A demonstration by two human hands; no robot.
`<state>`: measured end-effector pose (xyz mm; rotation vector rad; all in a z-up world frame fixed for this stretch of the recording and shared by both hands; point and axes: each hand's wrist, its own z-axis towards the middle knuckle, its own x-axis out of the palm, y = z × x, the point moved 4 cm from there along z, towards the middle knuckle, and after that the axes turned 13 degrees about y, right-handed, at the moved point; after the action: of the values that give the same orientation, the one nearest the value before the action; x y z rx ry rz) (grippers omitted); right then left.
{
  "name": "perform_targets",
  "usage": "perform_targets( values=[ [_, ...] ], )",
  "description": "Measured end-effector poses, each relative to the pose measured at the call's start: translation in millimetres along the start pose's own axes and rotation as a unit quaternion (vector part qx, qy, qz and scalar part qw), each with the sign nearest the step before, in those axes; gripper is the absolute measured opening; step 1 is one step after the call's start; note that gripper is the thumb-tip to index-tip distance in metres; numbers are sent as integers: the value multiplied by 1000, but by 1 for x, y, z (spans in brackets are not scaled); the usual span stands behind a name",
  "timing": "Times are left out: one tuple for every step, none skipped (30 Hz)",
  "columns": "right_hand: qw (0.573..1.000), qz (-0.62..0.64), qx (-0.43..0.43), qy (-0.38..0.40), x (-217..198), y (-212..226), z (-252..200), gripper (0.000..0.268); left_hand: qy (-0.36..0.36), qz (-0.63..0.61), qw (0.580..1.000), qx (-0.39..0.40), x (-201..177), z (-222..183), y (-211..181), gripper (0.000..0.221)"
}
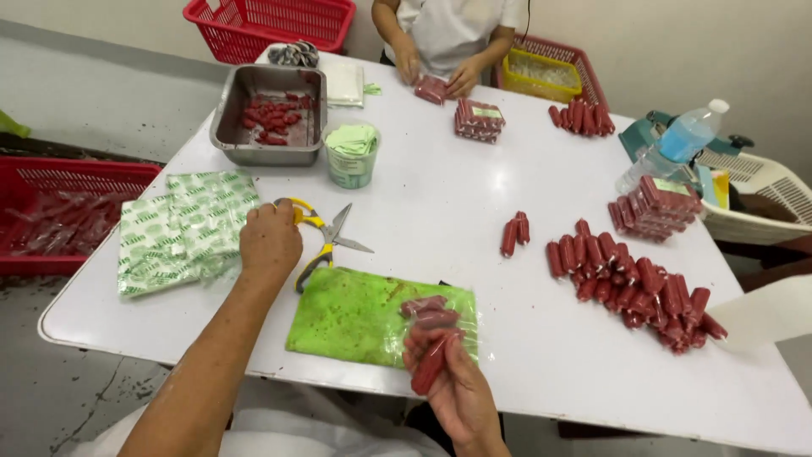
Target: The person picks up small red sausages and places them into a clear plastic bag by hand. They press the bag flat on a green cloth, apply a white label to the plastic bag, and place the finished package onto a pile of other products.
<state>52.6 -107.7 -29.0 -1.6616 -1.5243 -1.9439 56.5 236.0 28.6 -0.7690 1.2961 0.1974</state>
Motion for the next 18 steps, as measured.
perform_targets(
  values=[
    [999, 16, -43, 12, 14, 6, -4, 32, -40, 33, 998, 46, -2, -10, -9, 43],
    [995, 34, -87, 22, 29, 10, -6, 24, -77, 67, 990, 93, -5, -20, -18, 41],
    [995, 41, -87, 17, 32, 17, 6, 24, -71, 72, 990, 96, -5, -35, -41, 41],
    [991, 33, -130, 28, 32, 16, 3, 20, -33, -90, 973, 209, 4, -68, -60, 41],
    [984, 24, -172, 39, 28, 14, 2, 17, 3, -255, 917, 306, 14, -100, -78, 42],
    [988, 40, -147, 1, 29, 7, -3, 17, 41, -257, 925, 278, 25, -132, -91, 42],
    [987, 25, -159, 14, 32, 4, -5, 21, 75, -322, 888, 318, 31, -162, -108, 53],
    [983, 2, -177, 41, 35, 7, 3, 26, 90, -389, 843, 360, 34, -183, -129, 65],
    [987, 11, -158, 16, 42, -9, -17, 26, 111, -395, 847, 337, 43, -210, -123, 65],
    [989, -8, -148, 15, 55, -11, -21, 28, 88, -381, 862, 324, 45, -219, -122, 55],
    [990, -27, -138, 14, 71, -12, -25, 30, 65, -365, 875, 310, 44, -229, -122, 46],
    [990, -26, -135, 14, 56, -16, -29, 30, 65, -365, 876, 308, 51, -227, -111, 46],
    [988, -75, -107, 78, 49, -21, -32, 39, 87, -436, 856, 265, 59, -224, -96, 45],
    [979, -122, -77, 141, 40, -27, -38, 71, 111, -503, 829, 219, 69, -223, -82, 43],
    [980, -119, -74, 140, 33, -21, -45, 71, 112, -502, 830, 215, 64, -216, -68, 43],
    [972, -185, -83, 122, 25, -11, -48, 71, 165, -586, 788, 94, 68, -204, -50, 45],
    [958, -249, -92, 103, 16, -1, -52, 70, 213, -655, 724, -30, 72, -195, -33, 46],
    [960, -246, -89, 103, 0, 5, -50, 70, 213, -653, 726, -35, 75, -188, -26, 46]
  ],
)
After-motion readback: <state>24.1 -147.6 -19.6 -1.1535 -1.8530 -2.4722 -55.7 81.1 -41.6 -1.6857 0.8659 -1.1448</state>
